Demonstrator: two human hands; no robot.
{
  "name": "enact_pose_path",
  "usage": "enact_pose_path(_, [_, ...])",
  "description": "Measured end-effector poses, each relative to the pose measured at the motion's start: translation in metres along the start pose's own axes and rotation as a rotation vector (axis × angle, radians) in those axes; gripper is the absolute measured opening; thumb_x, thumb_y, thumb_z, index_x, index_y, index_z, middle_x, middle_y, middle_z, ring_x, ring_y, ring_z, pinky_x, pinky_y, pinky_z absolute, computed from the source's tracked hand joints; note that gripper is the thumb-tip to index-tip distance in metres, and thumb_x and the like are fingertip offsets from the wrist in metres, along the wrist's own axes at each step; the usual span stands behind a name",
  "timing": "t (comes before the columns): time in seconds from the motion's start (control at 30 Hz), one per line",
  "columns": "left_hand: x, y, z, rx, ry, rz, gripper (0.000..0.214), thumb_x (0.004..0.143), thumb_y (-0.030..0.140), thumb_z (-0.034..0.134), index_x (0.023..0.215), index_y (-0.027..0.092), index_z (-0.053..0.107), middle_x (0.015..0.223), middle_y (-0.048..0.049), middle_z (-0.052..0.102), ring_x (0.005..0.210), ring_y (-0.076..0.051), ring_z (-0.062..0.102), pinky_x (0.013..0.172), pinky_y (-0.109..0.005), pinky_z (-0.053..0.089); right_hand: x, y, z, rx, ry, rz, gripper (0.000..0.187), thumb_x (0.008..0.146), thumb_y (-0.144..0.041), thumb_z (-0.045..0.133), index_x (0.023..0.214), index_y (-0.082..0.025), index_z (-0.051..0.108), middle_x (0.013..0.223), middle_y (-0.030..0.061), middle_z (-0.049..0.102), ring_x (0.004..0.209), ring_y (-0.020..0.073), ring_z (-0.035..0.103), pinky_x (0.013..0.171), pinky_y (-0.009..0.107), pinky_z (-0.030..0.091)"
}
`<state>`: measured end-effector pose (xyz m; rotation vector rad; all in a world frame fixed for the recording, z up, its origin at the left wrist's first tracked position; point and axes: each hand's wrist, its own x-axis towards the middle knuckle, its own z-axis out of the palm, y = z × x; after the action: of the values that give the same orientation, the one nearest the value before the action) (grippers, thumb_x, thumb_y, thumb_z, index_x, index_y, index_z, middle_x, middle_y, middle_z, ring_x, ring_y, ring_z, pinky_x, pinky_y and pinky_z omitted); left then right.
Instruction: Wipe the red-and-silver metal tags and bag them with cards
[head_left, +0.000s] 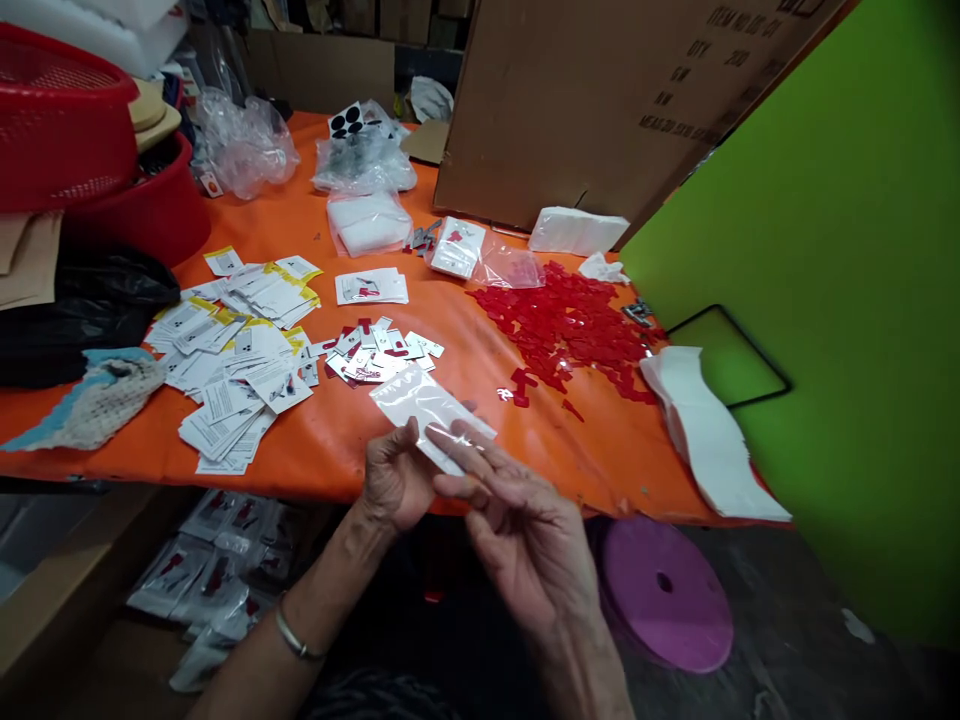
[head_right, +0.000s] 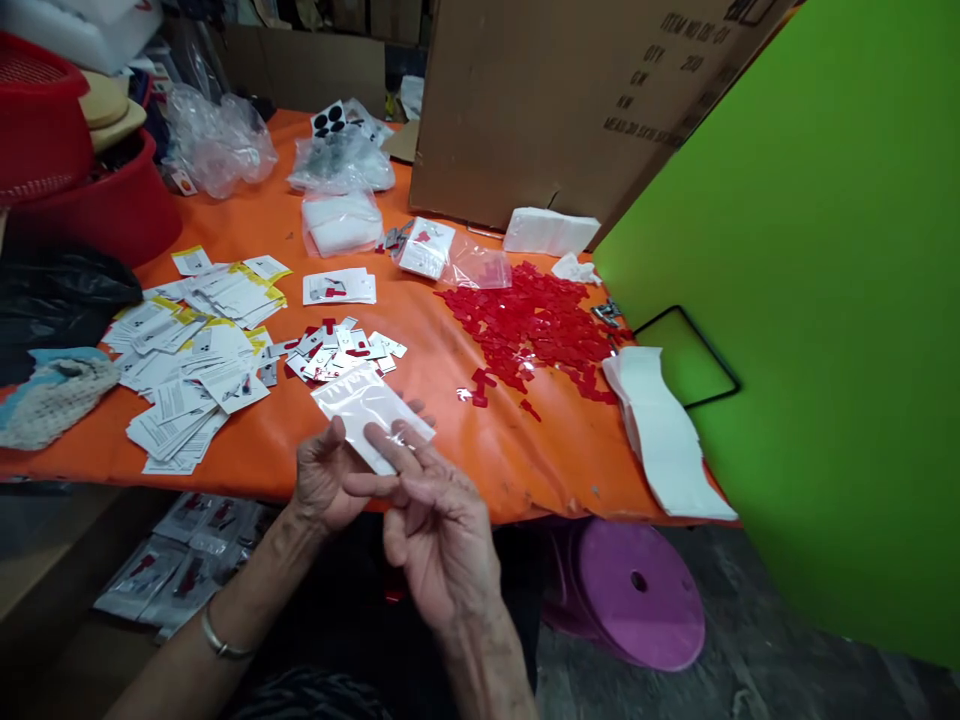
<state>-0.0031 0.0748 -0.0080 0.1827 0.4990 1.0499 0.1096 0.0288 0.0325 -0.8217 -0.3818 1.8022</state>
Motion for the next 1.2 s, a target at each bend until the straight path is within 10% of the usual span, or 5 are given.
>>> enact_pose_path(0.13, [0.013, 0.004, 0.009, -0.119, -0.037, 0.025, 0.035, 0.069, 0.025, 0.060, 0.103, 0.018, 0.060, 0.081, -0.0061, 0.066, 0.093, -0.029, 0.063, 0.085, -0.048, 0.046, 0.006, 0.025, -0.003, -0.262, -0.077, -0.082, 0.055, 0.071, -0.012, 0.046, 0.126, -0.020, 0.049, 0.127, 0.0113, 0.056, 0.064, 0.0127, 0.066, 0.037, 0.016, 0.044])
enact_pose_path(0.3, [0.009, -0.007, 0.001, -0.125, 0.048, -0.015, 0.031, 0.072, 0.024, 0.056, 0.101, 0.013, 0.059, 0.070, -0.0032, 0.061, 0.088, -0.028, 0.064, 0.086, -0.047, 0.047, 0.019, 0.021, -0.023, -1.437, -0.214, -0.409, 0.060, 0.073, -0.008, 0.043, 0.131, -0.023, 0.048, 0.132, 0.0090, 0.053, 0.087, 0.0193, 0.065, 0.077, 0.036, 0.054])
enact_pose_path(0.47, [-0.002, -0.020, -0.002, -0.064, 0.124, 0.112, 0.037, 0.068, 0.019, 0.058, 0.105, 0.013, 0.058, 0.081, -0.0060, 0.066, 0.094, -0.028, 0.063, 0.090, -0.044, 0.044, 0.028, 0.025, -0.018, -2.199, -0.066, -0.459, 0.069, 0.077, -0.007, 0.042, 0.143, -0.022, 0.027, 0.145, 0.0137, 0.032, 0.099, 0.0258, 0.062, 0.068, 0.033, 0.054])
enact_pose_path(0.67, [-0.006, 0.009, -0.006, -0.024, 0.035, 0.026, 0.044, 0.060, 0.021, 0.065, 0.102, 0.011, 0.060, 0.090, -0.0119, 0.068, 0.093, -0.032, 0.063, 0.088, -0.049, 0.045, 0.026, 0.020, -0.012, -2.083, -0.210, -0.440, 0.081, 0.070, -0.004, 0.045, 0.143, -0.028, 0.023, 0.149, 0.0095, 0.024, 0.104, 0.0240, 0.060, 0.073, 0.031, 0.054])
enact_pose_path(1.2, [-0.028, 0.049, -0.009, -0.367, 0.594, 0.186, 0.010, 0.070, 0.021, 0.061, 0.071, 0.011, 0.058, 0.060, -0.0021, 0.059, 0.054, -0.015, 0.058, 0.066, -0.037, 0.052, 0.049, 0.043, 0.029, -1.832, -0.598, -0.358, 0.076, 0.068, -0.004, 0.044, 0.140, -0.025, 0.034, 0.143, 0.0071, 0.038, 0.126, 0.0257, 0.044, 0.094, 0.040, 0.046])
